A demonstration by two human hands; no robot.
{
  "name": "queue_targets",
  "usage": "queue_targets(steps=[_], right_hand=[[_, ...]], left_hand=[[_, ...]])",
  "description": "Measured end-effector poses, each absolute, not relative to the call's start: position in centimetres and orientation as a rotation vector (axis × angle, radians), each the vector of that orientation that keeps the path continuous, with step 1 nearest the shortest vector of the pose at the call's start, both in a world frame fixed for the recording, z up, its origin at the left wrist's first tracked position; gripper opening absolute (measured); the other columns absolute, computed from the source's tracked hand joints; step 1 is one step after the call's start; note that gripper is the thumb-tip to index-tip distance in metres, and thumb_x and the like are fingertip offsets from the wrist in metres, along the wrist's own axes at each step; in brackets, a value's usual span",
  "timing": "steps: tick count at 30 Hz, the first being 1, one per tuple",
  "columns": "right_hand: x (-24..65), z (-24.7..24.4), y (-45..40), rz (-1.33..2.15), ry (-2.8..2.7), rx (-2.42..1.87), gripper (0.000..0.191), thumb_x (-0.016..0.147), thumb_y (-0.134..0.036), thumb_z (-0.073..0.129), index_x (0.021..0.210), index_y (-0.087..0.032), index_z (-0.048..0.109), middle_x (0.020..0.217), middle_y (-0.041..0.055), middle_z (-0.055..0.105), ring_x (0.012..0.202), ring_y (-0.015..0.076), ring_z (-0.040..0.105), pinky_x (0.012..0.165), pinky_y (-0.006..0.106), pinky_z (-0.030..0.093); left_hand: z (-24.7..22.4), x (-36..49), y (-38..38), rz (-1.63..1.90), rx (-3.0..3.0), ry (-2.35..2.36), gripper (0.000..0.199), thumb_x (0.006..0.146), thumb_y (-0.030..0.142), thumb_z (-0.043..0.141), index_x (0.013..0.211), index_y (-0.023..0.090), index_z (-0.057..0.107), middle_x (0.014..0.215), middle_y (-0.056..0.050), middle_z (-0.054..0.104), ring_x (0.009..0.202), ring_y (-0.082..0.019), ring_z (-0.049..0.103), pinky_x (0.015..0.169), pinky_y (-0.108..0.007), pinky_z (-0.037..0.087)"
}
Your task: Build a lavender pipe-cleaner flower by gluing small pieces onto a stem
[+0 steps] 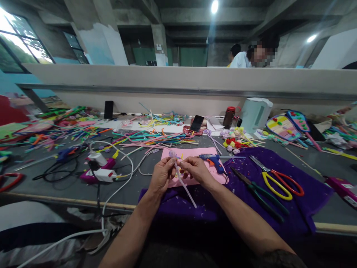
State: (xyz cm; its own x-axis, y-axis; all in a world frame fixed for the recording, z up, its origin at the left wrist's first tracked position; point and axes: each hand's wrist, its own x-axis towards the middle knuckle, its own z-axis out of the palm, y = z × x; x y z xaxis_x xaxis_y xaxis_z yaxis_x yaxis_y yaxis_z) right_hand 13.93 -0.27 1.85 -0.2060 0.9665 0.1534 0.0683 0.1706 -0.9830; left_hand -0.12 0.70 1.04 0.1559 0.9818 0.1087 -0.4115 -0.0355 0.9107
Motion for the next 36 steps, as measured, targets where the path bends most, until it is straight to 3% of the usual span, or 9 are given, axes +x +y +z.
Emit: queue_targets(steps=[7, 12, 19, 25, 30, 36], right_hand=[[12.7, 1.3, -1.0, 1.221, -1.596, -0.974, 0.024, 0.073, -0.037, 0.058, 0.065, -0.015, 0.054, 0.055, -0.0026, 0.056, 0.042, 0.0069, 0.051, 0.039, 0.017, 0.033], [13.0, 1.7, -1.0, 1.155, -1.564, -1.001, 0.024, 0.074, -0.036, 0.056, 0.063, -0.015, 0.052, 0.051, -0.0036, 0.053, 0.041, 0.0063, 0.049, 0.038, 0.016, 0.032], [13.1, 1.6, -0.7, 1.132, -1.563, -0.999, 0.022, 0.073, -0.033, 0.056, 0.061, -0.016, 0.050, 0.050, -0.0046, 0.051, 0.040, 0.0060, 0.048, 0.039, 0.016, 0.035], [13.7, 1.8, -0.6, 1.120, -1.677, -1.004, 0.027, 0.075, -0.040, 0.054, 0.063, -0.015, 0.055, 0.054, -0.0020, 0.055, 0.042, 0.0071, 0.050, 0.042, 0.018, 0.038], [17.9, 4.0, 0.2, 0.924, -1.422, -1.052, 0.027, 0.074, -0.042, 0.056, 0.079, -0.016, 0.059, 0.065, 0.0006, 0.062, 0.044, 0.0066, 0.051, 0.037, 0.016, 0.032], [21.5, 4.5, 0.7, 0.899, -1.304, -1.105, 0.022, 0.070, -0.035, 0.062, 0.074, -0.014, 0.059, 0.060, -0.0007, 0.060, 0.040, 0.0049, 0.048, 0.035, 0.015, 0.032]], left_hand=[[1.1, -0.2, 1.0, 1.268, 0.951, 0.757, 0.026, 0.065, 0.035, 0.067, 0.074, 0.011, 0.063, 0.039, 0.007, 0.043, 0.031, 0.000, 0.031, 0.032, -0.014, 0.020], [1.2, -0.3, 0.9, 1.145, 0.899, 0.734, 0.036, 0.056, 0.031, 0.073, 0.085, 0.011, 0.064, 0.053, 0.004, 0.053, 0.037, 0.000, 0.038, 0.034, -0.013, 0.023], [1.0, -0.4, 1.0, 1.155, 0.920, 0.718, 0.029, 0.060, 0.035, 0.070, 0.076, 0.013, 0.062, 0.045, 0.007, 0.045, 0.035, -0.001, 0.035, 0.033, -0.013, 0.022], [1.3, -0.2, 0.9, 1.166, 0.965, 0.787, 0.025, 0.060, 0.032, 0.070, 0.068, 0.011, 0.061, 0.047, 0.004, 0.049, 0.035, -0.001, 0.036, 0.032, -0.013, 0.020], [1.6, -0.7, 1.2, 1.172, 0.819, 0.657, 0.022, 0.058, 0.026, 0.071, 0.068, 0.011, 0.058, 0.057, 0.001, 0.060, 0.031, 0.002, 0.031, 0.028, -0.010, 0.020], [1.7, -1.7, 1.4, 1.085, 0.720, 0.537, 0.024, 0.060, 0.023, 0.070, 0.078, 0.011, 0.060, 0.054, 0.003, 0.057, 0.031, 0.002, 0.033, 0.027, -0.008, 0.023]])
